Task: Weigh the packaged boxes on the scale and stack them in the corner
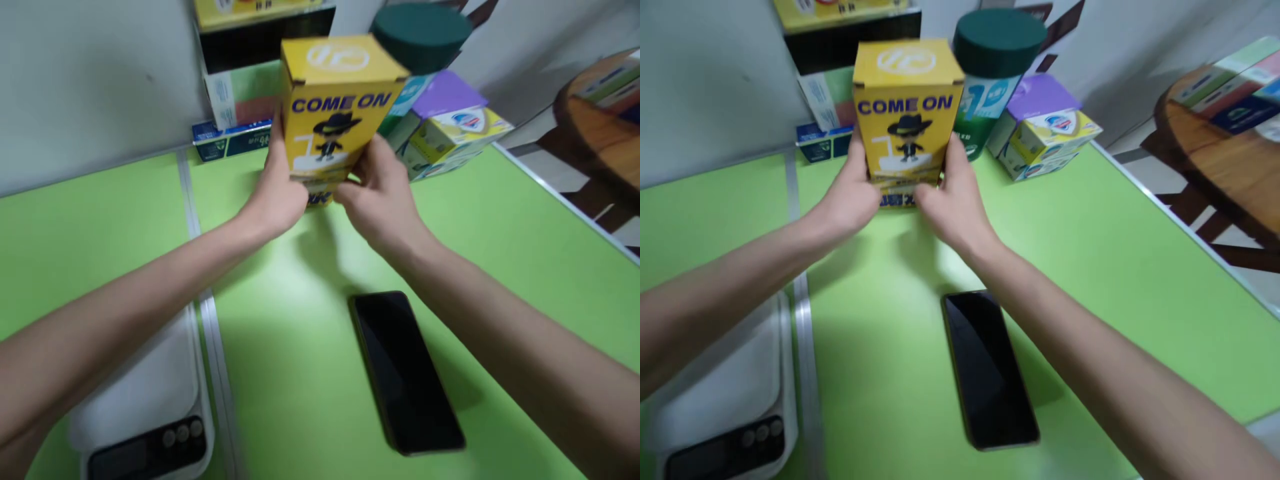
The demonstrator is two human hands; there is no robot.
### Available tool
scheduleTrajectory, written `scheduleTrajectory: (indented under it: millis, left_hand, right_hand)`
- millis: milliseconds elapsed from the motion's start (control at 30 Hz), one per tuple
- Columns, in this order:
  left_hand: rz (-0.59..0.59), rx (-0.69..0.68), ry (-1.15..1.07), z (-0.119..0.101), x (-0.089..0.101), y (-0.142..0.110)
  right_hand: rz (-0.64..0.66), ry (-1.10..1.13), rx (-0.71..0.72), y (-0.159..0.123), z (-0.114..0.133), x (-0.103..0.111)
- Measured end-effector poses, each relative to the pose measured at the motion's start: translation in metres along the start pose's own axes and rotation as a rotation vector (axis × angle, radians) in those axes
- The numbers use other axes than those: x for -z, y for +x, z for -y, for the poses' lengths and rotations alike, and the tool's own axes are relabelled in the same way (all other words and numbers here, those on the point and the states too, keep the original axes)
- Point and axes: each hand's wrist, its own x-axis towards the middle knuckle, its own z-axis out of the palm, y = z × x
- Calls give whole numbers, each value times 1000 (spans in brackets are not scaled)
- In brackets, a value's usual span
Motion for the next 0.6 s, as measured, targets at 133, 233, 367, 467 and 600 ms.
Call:
scheduleTrajectory:
  millis: [133,233,367,467,600]
  left_hand:
    - [30,13,43,-33,23,-79]
    - [-29,112,133,-67,48,-157]
    - [-157,273,149,-95,86,-252]
    - [-254,311,89,-93,106,-296]
    - [-255,283,11,-81,121,-319]
  right_hand:
    - [140,128,-3,-58,54,-7]
    - [233,150,-1,-105,101,-18]
    - [398,143,0,-162,147,-49]
    - [497,142,-17,-190,161,-79]
    - [528,130,-41,-208,156,-102]
